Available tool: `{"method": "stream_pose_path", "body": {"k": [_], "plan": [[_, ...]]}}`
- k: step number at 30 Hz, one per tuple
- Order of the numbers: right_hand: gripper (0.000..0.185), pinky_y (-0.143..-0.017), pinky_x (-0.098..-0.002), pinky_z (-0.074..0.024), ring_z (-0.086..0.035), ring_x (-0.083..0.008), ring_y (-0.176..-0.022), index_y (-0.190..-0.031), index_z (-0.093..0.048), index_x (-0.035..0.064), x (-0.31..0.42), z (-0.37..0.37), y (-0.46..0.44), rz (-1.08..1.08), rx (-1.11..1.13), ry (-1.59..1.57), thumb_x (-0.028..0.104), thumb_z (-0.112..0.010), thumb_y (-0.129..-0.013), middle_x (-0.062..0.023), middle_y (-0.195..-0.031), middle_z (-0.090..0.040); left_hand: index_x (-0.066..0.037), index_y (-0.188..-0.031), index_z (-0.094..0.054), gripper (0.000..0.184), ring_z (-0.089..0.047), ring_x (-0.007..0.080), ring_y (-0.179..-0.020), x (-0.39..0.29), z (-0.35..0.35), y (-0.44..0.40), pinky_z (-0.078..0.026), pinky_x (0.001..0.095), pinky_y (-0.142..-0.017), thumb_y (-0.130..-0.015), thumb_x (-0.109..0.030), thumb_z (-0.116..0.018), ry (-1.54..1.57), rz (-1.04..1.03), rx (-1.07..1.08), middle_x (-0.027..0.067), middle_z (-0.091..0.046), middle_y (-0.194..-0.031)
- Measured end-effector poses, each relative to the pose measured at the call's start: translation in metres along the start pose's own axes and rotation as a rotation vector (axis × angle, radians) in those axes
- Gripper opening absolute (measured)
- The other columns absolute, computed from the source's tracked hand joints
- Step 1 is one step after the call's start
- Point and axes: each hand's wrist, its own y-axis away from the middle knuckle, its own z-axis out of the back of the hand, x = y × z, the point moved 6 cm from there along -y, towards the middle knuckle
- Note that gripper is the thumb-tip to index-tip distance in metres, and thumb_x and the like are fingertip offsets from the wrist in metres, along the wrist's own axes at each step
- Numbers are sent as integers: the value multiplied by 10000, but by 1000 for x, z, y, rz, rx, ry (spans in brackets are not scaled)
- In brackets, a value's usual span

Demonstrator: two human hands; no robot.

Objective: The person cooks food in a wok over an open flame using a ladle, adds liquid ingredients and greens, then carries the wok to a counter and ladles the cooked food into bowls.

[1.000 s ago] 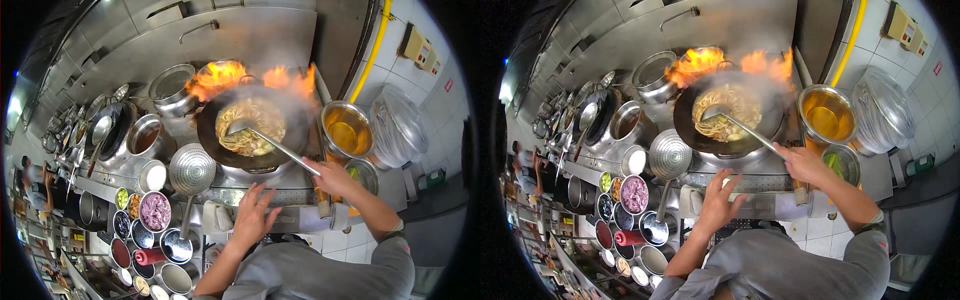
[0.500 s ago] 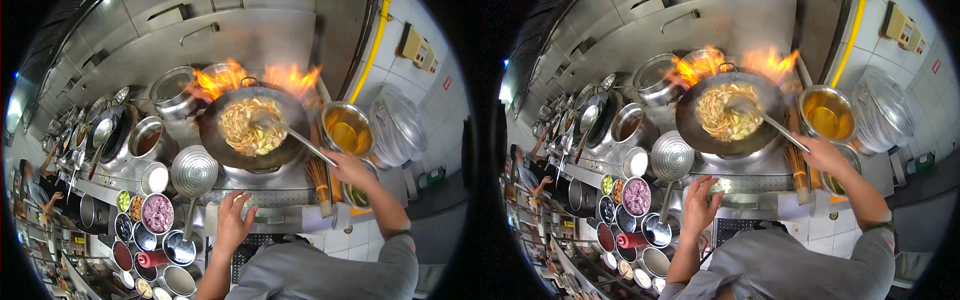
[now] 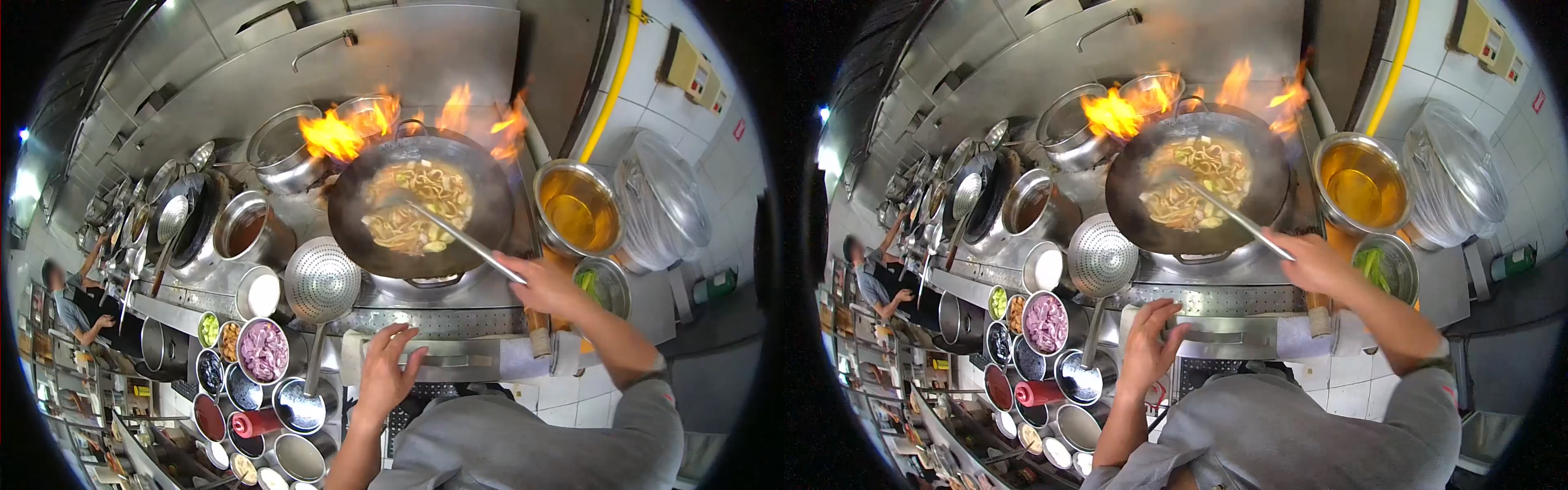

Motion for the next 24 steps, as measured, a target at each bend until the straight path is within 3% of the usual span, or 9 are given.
{"method": "stream_pose_path", "body": {"k": [6,7,10,11,15,19,22,23,24], "plan": [[621,-722,-421,-537,-672,-349,-746,-1455,-512,177,-33,16,-6,29,-130,48,86,-628,-852,-241,-967,-684,-16,-1107,-691,292,-636,377,-1059,11,12,-4,-513,423,-918,-841,-113,-761,0,44,-61,193,-661,-1140],[623,-754,-406,-539,-681,-327,-787,-1451,-518,159,-22,18,-7,-76,-46,119,65,-638,-847,-236,-1028,-688,-17,-1103,-688,285,-635,376,-1059,5,10,-9,-512,426,-919,-843,-113,-758,6,13,-32,191,-660,-1142],[612,-801,-401,-536,-694,-320,-886,-1444,-521,144,-32,35,22,4,-10,-11,59,-639,-849,-227,-1109,-683,-17,-1103,-684,281,-635,372,-1059,3,19,-15,-512,427,-918,-848,-113,-754,-17,-24,-48,188,-659,-1144],[615,-848,-452,-534,-673,-390,-967,-1441,-522,166,-70,27,23,181,-128,-37,95,-609,-837,-207,-1123,-686,-18,-1105,-683,284,-635,369,-1062,8,21,-14,-513,428,-917,-848,-114,-754,-25,11,-64,183,-661,-1145],[604,-865,-432,-531,-674,-378,-987,-1450,-509,163,-45,32,4,28,-181,16,103,-614,-858,-213,-1129,-682,-18,-1101,-687,278,-638,365,-1062,3,7,-30,-514,423,-914,-849,-116,-751,-24,-35,-39,178,-664,-1139],[621,-706,-374,-529,-655,-285,-718,-1484,-468,159,-43,7,-2,30,-136,-113,94,-627,-887,-162,-893,-693,-19,-1096,-691,271,-644,359,-1055,-15,-2,-45,-511,414,-910,-845,-102,-748,-21,-84,-26,177,-668,-1122],[628,-704,-366,-520,-655,-261,-734,-1494,-458,168,-44,33,32,-242,74,-174,103,-632,-894,-174,-892,-671,-25,-1104,-690,280,-645,358,-1052,-8,7,-34,-514,410,-899,-842,-99,-753,-47,-32,-34,175,-667,-1128],[631,-664,-355,-518,-638,-205,-672,-1500,-458,185,-57,33,30,-171,16,-152,93,-630,-900,-162,-904,-659,-28,-1106,-689,283,-645,358,-1051,-6,8,-31,-516,409,-895,-840,-98,-754,-55,-7,-35,174,-667,-1131],[628,-689,-374,-522,-647,-233,-697,-1489,-471,182,-61,25,24,-157,-39,-126,104,-635,-888,-166,-896,-663,-28,-1107,-689,285,-646,357,-1050,-10,7,-26,-517,408,-893,-838,-96,-756,-54,-17,-19,174,-668,-1133]]}}
